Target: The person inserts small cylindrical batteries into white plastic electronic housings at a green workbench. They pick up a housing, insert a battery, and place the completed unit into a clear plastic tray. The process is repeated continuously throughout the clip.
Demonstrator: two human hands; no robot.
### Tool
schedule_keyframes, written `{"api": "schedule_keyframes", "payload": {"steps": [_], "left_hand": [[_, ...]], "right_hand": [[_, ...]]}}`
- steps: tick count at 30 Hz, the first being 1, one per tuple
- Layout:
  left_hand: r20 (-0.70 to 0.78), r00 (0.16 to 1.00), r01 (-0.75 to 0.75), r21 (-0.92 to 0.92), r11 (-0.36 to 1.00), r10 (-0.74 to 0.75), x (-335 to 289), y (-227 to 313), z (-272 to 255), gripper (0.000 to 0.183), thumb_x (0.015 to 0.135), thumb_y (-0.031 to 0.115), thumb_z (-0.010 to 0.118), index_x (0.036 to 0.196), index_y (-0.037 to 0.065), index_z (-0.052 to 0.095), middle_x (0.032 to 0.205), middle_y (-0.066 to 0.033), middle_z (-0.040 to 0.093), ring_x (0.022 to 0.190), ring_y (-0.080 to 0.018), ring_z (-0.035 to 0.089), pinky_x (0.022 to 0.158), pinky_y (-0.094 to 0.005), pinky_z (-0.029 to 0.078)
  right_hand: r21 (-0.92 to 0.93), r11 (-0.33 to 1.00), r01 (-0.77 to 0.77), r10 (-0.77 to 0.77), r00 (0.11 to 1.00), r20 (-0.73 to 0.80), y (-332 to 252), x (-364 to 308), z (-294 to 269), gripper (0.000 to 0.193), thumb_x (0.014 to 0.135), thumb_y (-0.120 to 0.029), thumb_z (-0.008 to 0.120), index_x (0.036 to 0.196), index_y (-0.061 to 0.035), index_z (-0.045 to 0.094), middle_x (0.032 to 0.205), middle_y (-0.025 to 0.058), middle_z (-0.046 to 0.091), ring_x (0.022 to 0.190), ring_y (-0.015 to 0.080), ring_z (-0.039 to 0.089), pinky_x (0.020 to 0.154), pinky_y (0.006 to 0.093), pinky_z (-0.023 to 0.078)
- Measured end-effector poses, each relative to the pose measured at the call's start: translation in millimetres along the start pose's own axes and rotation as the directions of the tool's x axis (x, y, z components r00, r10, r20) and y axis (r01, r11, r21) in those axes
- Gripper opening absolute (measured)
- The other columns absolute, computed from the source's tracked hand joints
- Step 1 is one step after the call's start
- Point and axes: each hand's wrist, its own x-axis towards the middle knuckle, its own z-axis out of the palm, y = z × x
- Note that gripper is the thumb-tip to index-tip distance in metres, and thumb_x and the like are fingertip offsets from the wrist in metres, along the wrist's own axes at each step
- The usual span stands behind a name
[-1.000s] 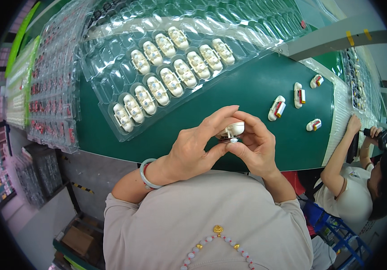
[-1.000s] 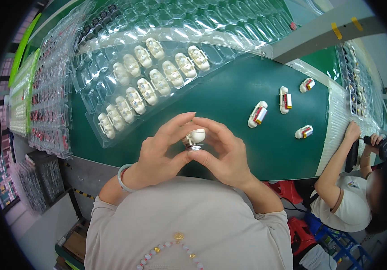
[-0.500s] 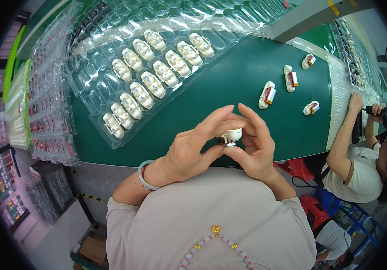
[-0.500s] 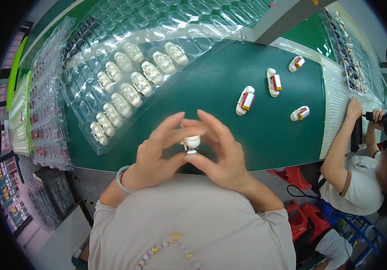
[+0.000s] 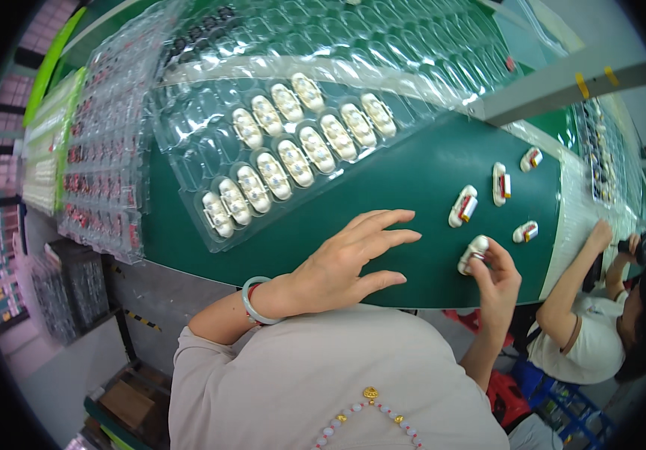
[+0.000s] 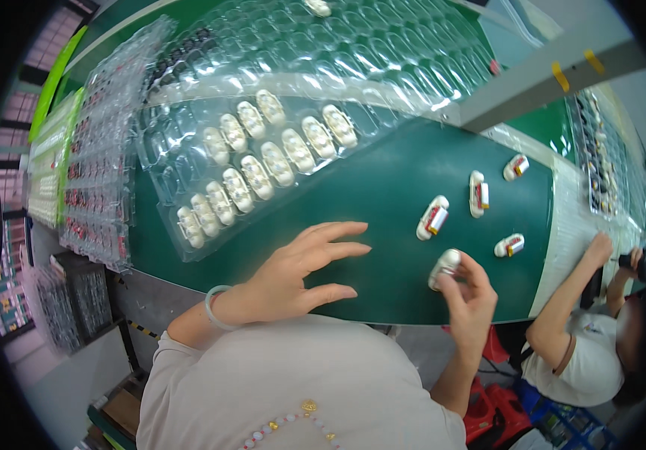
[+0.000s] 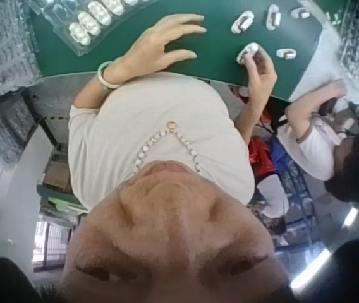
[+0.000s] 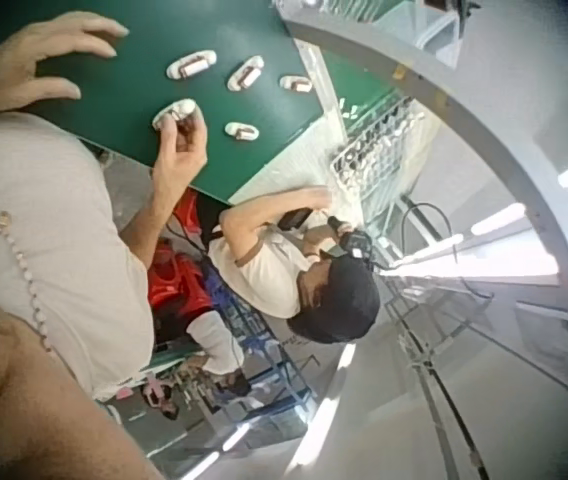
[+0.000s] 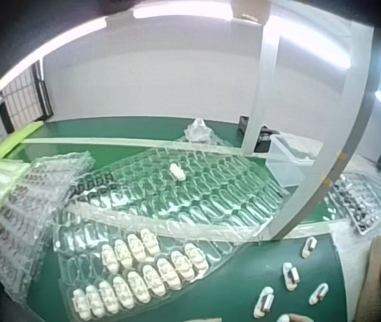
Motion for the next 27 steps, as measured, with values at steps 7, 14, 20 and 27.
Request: {"api": "schedule_keyframes", "payload": {"steps": [7, 14, 20, 27], "left_hand": [[-0.507, 0.861, 0.347, 0.631, 0.694, 0.031, -10.4, -15.8, -95.9, 0.027, 0.072, 0.014, 0.072, 0.096, 0.004, 0.065, 0.094, -0.0120, 0.060, 0.089, -0.0276, 0.055, 0.077, -0.0362, 0.045], [-0.604, 0.791, 0.527, 0.589, 0.613, -0.099, -22.2, -59.1, -154.1, 0.016, 0.072, 0.015, 0.069, 0.086, 0.007, 0.068, 0.078, -0.0103, 0.058, 0.076, -0.0252, 0.055, 0.069, -0.0361, 0.044], [-0.591, 0.802, 0.483, 0.561, 0.672, -0.083, -16.1, -71.0, -151.8, 0.010, 0.076, 0.015, 0.065, 0.081, 0.006, 0.067, 0.080, -0.0094, 0.057, 0.080, -0.0266, 0.056, 0.073, -0.0358, 0.044], [-0.685, 0.707, 0.205, 0.434, 0.877, 0.173, -36.6, -47.3, -150.9, 0.015, 0.083, 0.010, 0.060, 0.096, 0.005, 0.055, 0.092, -0.0089, 0.058, 0.083, -0.0293, 0.059, 0.072, -0.0355, 0.047]], "right_hand": [[-0.420, 0.907, 0.031, -0.095, 0.987, -0.132, 0.9, 24.2, -38.3, 0.024, 0.086, -0.006, 0.058, 0.107, 0.0063, 0.060, 0.090, 0.0065, 0.058, 0.079, 0.0105, 0.054, 0.066, 0.0235, 0.048], [-0.446, 0.895, 0.023, -0.113, 0.978, -0.176, 2.9, 27.2, -47.6, 0.026, 0.085, -0.008, 0.061, 0.108, 0.0046, 0.061, 0.091, 0.0069, 0.060, 0.079, 0.0110, 0.055, 0.069, 0.0246, 0.048], [-0.611, 0.787, 0.085, -0.317, 0.905, -0.282, -30.7, 16.4, -46.5, 0.027, 0.088, -0.015, 0.060, 0.108, 0.0039, 0.060, 0.098, 0.0068, 0.061, 0.079, 0.0106, 0.055, 0.068, 0.0229, 0.044], [-0.609, 0.558, 0.563, -0.572, 0.793, 0.208, -129.2, 38.9, 14.3, 0.016, 0.088, -0.002, 0.052, 0.100, 0.0053, 0.061, 0.099, 0.0087, 0.056, 0.085, 0.0116, 0.053, 0.070, 0.0224, 0.044]]}}
